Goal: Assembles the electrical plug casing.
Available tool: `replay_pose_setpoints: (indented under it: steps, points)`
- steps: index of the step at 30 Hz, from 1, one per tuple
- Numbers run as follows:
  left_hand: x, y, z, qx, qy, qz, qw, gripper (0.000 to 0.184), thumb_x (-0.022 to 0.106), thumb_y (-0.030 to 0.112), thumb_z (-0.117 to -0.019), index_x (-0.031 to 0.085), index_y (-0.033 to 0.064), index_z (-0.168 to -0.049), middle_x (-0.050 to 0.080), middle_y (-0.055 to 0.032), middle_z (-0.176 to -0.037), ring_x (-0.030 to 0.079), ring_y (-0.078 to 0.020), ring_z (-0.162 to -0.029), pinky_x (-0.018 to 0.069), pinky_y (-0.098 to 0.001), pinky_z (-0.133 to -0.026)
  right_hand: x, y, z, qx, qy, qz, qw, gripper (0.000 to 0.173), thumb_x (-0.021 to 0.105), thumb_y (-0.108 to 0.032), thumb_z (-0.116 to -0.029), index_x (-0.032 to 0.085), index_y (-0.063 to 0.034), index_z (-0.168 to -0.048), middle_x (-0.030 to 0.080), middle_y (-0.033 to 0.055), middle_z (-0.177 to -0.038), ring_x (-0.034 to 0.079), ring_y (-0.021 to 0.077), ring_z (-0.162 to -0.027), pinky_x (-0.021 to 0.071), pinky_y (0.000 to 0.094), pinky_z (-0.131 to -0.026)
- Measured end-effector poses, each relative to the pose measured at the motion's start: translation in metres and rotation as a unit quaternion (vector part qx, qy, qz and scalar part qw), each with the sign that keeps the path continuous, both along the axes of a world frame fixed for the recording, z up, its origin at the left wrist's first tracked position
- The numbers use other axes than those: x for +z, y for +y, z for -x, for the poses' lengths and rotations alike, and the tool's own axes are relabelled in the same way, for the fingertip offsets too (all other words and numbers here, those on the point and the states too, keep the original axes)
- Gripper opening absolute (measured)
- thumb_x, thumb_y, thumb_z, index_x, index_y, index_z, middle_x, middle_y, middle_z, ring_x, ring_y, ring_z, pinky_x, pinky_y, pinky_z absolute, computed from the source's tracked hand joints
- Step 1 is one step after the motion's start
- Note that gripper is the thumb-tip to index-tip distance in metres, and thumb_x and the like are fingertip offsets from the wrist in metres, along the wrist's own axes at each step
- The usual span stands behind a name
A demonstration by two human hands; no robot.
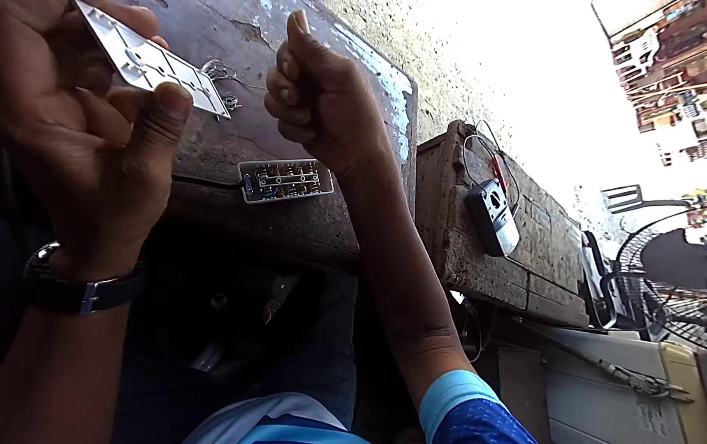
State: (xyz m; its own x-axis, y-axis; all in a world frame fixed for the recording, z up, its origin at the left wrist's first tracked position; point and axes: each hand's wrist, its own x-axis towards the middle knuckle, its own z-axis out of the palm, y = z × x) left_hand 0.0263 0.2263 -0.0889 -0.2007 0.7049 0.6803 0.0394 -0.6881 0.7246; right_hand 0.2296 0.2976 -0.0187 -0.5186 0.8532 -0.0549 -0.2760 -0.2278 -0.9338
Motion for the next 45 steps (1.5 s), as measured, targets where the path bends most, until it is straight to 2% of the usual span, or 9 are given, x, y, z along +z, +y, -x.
replay_pose_setpoints:
  steps: [3, 8, 13, 19, 21, 26, 30, 33, 45]
  points:
    - [-0.006, 0.005, 0.006, -0.034, -0.006, 0.003, 0.999, 0.04, 0.064, 0.014, -0.1015, 0.047, -0.0017, -0.134, 0.064, -0.0128, -0.126, 0.066, -0.0285, -0.115, 0.0563, -0.0463, -0.101, 0.006, 0.004, -0.006, -0.048, -0.144, -0.12, 0.981, 0.032, 0.037, -0.018, -0.1131, 0.057, 0.0004, -0.097, 0.046, 0.0009, -0.061, 0.039, 0.0066, -0.044, 0.0332, 0.0187, -0.039]
    - [-0.031, -0.009, 0.012, -0.108, -0.009, 0.092, 0.99, 0.026, 0.057, 0.018, -0.1057, 0.057, 0.0046, -0.127, 0.066, -0.0044, -0.122, 0.068, -0.0185, -0.111, 0.0582, -0.0353, -0.097, 0.018, -0.003, -0.028, -0.132, -0.144, -0.238, 0.951, 0.029, 0.038, -0.007, -0.1105, 0.059, 0.0065, -0.096, 0.039, -0.001, -0.056, 0.036, 0.0057, -0.043, 0.0325, 0.0199, -0.04]
    - [-0.034, -0.025, -0.012, -0.054, 0.031, 0.141, 0.988, 0.025, 0.06, 0.03, -0.1051, 0.062, 0.0123, -0.123, 0.066, 0.0048, -0.109, 0.067, -0.0084, -0.099, 0.0597, -0.0299, -0.086, 0.02, -0.072, -0.062, -0.1, -0.217, -0.393, 0.888, 0.018, 0.062, -0.006, -0.1, 0.065, 0.0106, -0.108, 0.066, 0.0083, -0.083, 0.055, 0.0057, -0.061, 0.0497, 0.0229, -0.054]
    - [-0.01, -0.041, -0.059, -0.094, -0.008, 0.099, 0.991, 0.01, 0.064, 0.023, -0.1028, 0.058, 0.0171, -0.107, 0.066, 0.0086, -0.094, 0.067, -0.0061, -0.084, 0.0583, -0.0274, -0.08, -0.025, -0.122, -0.078, -0.159, -0.24, -0.301, 0.909, 0.013, 0.061, -0.001, -0.1001, 0.066, 0.01, -0.105, 0.067, 0.0116, -0.084, 0.062, 0.0099, -0.07, 0.0557, 0.0264, -0.066]
    - [-0.001, -0.047, -0.067, -0.122, -0.026, 0.11, 0.986, 0.004, 0.057, 0.023, -0.1062, 0.057, 0.0203, -0.103, 0.065, 0.011, -0.091, 0.066, -0.0044, -0.082, 0.0581, -0.0254, -0.079, -0.029, -0.128, -0.083, -0.168, -0.205, -0.242, 0.934, 0.014, 0.059, -0.004, -0.1021, 0.065, 0.0083, -0.105, 0.064, 0.0079, -0.079, 0.053, 0.0057, -0.06, 0.0454, 0.0211, -0.053]
    - [0.0, -0.04, -0.049, -0.193, -0.012, 0.096, 0.976, 0.05, 0.028, 0.047, -0.1119, 0.062, 0.012, -0.124, 0.069, 0.0019, -0.111, 0.069, -0.0133, -0.1, 0.0587, -0.0352, -0.091, -0.017, -0.121, -0.094, -0.154, -0.189, -0.164, 0.956, 0.018, 0.053, -0.015, -0.1063, 0.063, 0.0003, -0.103, 0.051, -0.0004, -0.068, 0.039, 0.0041, -0.048, 0.0323, 0.0201, -0.043]
    - [0.002, -0.027, -0.008, -0.12, 0.237, 0.083, 0.96, 0.079, 0.069, 0.063, -0.0858, 0.046, 0.0126, -0.142, 0.056, -0.0045, -0.14, 0.056, -0.0176, -0.126, 0.0506, -0.0384, -0.099, -0.008, -0.092, -0.107, -0.13, -0.239, -0.15, 0.95, 0.019, 0.051, -0.017, -0.1079, 0.062, -0.0033, -0.099, 0.044, -0.0036, -0.062, 0.036, 0.0038, -0.046, 0.0302, 0.0197, -0.042]
    - [0.001, -0.025, -0.003, -0.082, 0.354, 0.047, 0.93, 0.094, 0.082, 0.06, -0.07, 0.049, 0.0102, -0.143, 0.056, -0.011, -0.139, 0.052, -0.0291, -0.129, 0.0413, -0.0504, -0.107, -0.001, -0.071, -0.108, -0.097, -0.271, -0.117, 0.95, 0.02, 0.05, -0.018, -0.1083, 0.06, -0.0056, -0.096, 0.042, -0.0045, -0.059, 0.034, 0.0036, -0.044, 0.0289, 0.0194, -0.041]
    - [-0.013, -0.013, -0.023, -0.02, 0.434, 0.077, 0.897, 0.065, 0.066, 0.058, -0.0842, 0.067, 0.0061, -0.122, 0.067, -0.0175, -0.12, 0.059, -0.0392, -0.118, 0.04, -0.0612, -0.103, -0.025, -0.05, -0.088, -0.105, -0.328, -0.152, 0.927, 0.014, 0.063, -0.015, -0.1012, 0.066, -0.0025, -0.096, 0.052, -0.0026, -0.064, 0.036, 0.0028, -0.045, 0.03, 0.0196, -0.042]
